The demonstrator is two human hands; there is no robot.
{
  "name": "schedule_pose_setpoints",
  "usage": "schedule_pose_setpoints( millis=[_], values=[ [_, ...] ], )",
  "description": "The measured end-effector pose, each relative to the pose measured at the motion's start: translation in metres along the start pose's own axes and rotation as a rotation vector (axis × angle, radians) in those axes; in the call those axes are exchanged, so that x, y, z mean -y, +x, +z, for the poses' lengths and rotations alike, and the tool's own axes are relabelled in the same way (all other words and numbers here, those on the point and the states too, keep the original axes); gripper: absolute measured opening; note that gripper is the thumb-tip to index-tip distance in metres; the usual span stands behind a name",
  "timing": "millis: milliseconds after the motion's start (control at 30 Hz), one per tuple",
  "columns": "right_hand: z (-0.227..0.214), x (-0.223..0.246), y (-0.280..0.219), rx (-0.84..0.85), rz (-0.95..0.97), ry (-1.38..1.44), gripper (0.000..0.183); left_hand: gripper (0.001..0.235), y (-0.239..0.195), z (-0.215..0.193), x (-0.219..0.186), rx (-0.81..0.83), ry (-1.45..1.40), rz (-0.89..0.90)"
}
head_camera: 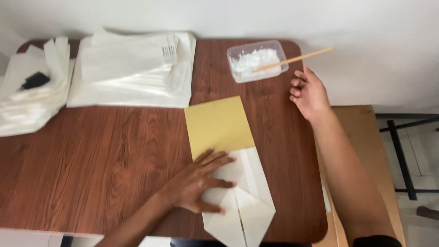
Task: Assembling paper bags by applying glue to paper sheets and folding them into the final shape.
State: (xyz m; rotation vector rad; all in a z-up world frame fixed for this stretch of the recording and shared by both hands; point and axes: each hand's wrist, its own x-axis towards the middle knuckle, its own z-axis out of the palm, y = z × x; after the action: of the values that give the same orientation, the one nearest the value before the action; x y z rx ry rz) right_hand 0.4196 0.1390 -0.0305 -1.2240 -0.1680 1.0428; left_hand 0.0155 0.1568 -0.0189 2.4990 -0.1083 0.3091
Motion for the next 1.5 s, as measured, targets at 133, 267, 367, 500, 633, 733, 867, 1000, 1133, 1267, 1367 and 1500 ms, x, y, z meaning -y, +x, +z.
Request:
schedule_pose_setpoints(
  millis=[133, 267, 367, 500, 633, 733, 867, 1000, 1133, 1267, 1367, 1500],
  values=[
    [0.026, 0.020, 0.023, -0.013, 0.009, 0.019, 0.035, 0.057, 0.003, -0.008, -0.005, -0.004, -0.046, -0.009],
    [0.040, 0.030, 0.030, -0.042, -0.044, 0.048, 0.027, 0.060, 0.002, -0.012, -0.004, 0.014, -0.101, -0.017],
    [0.043, 0.021, 0.020, -0.133, -0.345, -0.090, 0.024, 0.061, 0.001, -0.011, -0.001, 0.025, -0.101, -0.011],
    [0.048, 0.014, -0.005, -0.158, -1.099, -0.461, 0.032, 0.062, 0.000, -0.009, 0.000, 0.030, -0.092, -0.010],
    [0.048, 0.007, -0.020, -0.123, -1.357, -0.655, 0.026, 0.061, 0.001, -0.009, -0.001, 0.014, -0.101, -0.004],
    [0.050, 0.011, -0.032, 0.024, -1.402, -0.754, 0.011, 0.061, 0.002, -0.009, 0.002, 0.015, -0.108, -0.010],
    [0.053, 0.018, -0.043, -0.006, -1.434, -0.900, 0.022, 0.062, 0.000, -0.006, 0.001, 0.019, -0.095, -0.016],
    [0.060, 0.017, -0.057, -0.042, -1.380, -0.944, 0.023, 0.061, 0.002, -0.011, 0.000, 0.028, -0.097, -0.019],
    [0.052, 0.005, -0.040, 0.001, -1.341, -1.122, 0.019, 0.062, 0.001, -0.009, 0.001, 0.022, -0.089, -0.029],
    [0.051, 0.004, -0.043, -0.053, -1.390, -1.075, 0.022, 0.066, -0.001, -0.007, 0.002, 0.041, -0.091, -0.032],
    [0.047, 0.002, -0.038, -0.042, -1.366, -1.084, 0.032, 0.068, -0.001, -0.006, 0.006, 0.052, -0.081, -0.033],
    [0.025, -0.007, -0.012, -0.122, -1.520, -0.534, 0.038, 0.074, -0.008, 0.004, 0.014, 0.069, -0.072, -0.019]
  ],
)
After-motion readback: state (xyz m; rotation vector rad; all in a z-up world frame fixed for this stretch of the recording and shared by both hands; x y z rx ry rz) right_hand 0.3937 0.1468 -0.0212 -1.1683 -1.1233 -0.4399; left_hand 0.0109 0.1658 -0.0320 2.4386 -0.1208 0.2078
